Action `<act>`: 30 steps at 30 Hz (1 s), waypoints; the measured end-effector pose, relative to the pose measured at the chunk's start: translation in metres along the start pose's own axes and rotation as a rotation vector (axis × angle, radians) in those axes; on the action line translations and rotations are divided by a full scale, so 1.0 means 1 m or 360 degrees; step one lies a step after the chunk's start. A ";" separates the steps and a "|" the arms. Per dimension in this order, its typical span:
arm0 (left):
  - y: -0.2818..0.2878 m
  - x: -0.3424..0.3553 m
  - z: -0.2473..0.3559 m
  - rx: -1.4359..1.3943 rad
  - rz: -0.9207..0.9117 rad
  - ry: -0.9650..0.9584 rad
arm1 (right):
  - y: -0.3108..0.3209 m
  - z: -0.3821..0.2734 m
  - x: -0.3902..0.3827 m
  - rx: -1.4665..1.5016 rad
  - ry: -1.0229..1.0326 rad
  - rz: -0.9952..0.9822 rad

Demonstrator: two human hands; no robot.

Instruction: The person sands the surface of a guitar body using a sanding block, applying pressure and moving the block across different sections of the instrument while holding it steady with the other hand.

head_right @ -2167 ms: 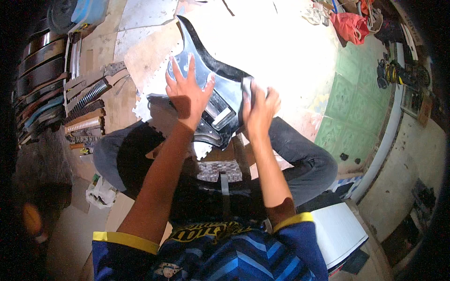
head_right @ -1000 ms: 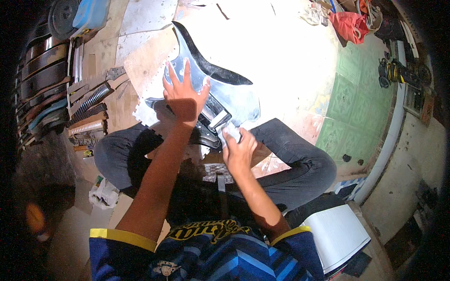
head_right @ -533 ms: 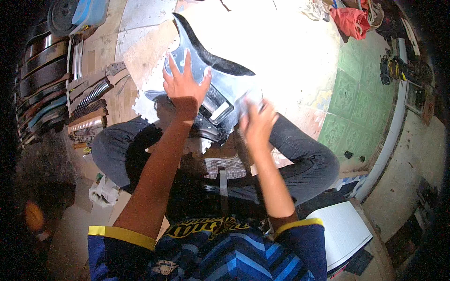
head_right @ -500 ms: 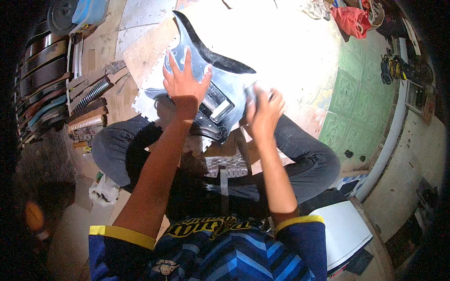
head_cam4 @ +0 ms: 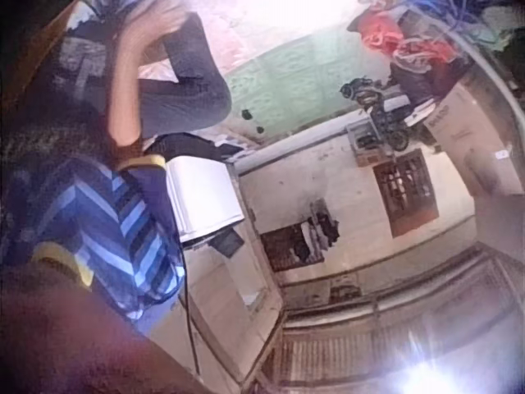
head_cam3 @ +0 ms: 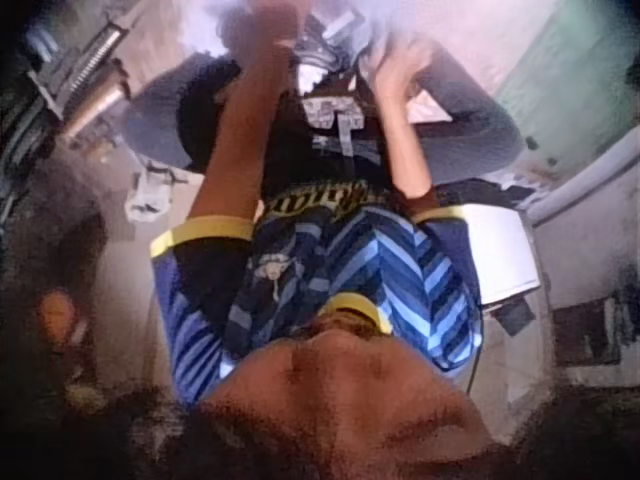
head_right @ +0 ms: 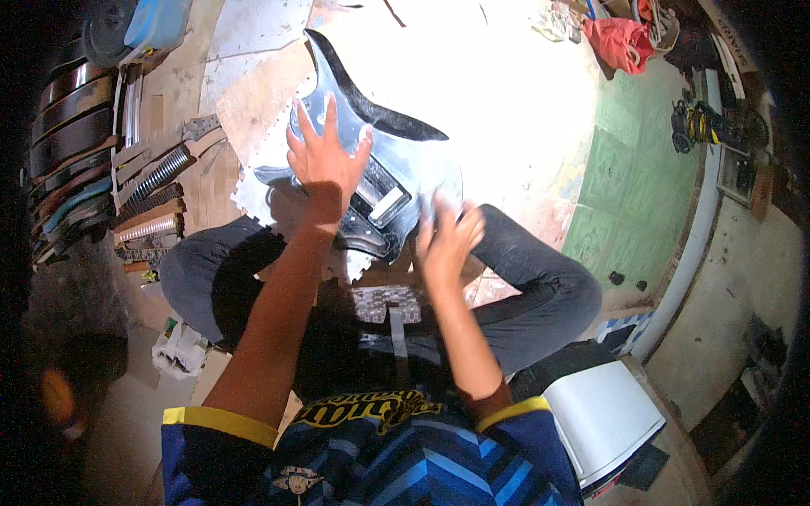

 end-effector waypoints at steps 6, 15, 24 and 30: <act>0.000 -0.006 -0.002 0.0027 0.0031 -0.0051 | 0.006 0.008 0.076 0.0054 -0.0043 0.0126; 0.003 -0.003 0.001 -0.0012 0.0108 -0.0076 | 0.003 0.009 0.059 -0.0088 0.0061 0.0136; 0.005 0.000 0.004 -0.0016 0.0043 -0.0050 | 0.005 0.015 0.042 -0.0065 0.0083 0.0087; 0.005 0.002 0.003 0.0019 0.0022 -0.0039 | 0.000 0.025 0.024 -0.0082 0.0162 0.0064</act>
Point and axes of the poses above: each hand's wrist, its own x-axis towards the middle knuckle, its own y-axis out of the back of the hand, z = x × y, the point moved 5 cm from there along x, towards the middle knuckle, and after that the axes turned 10 degrees about y, right-handed, at the moved point
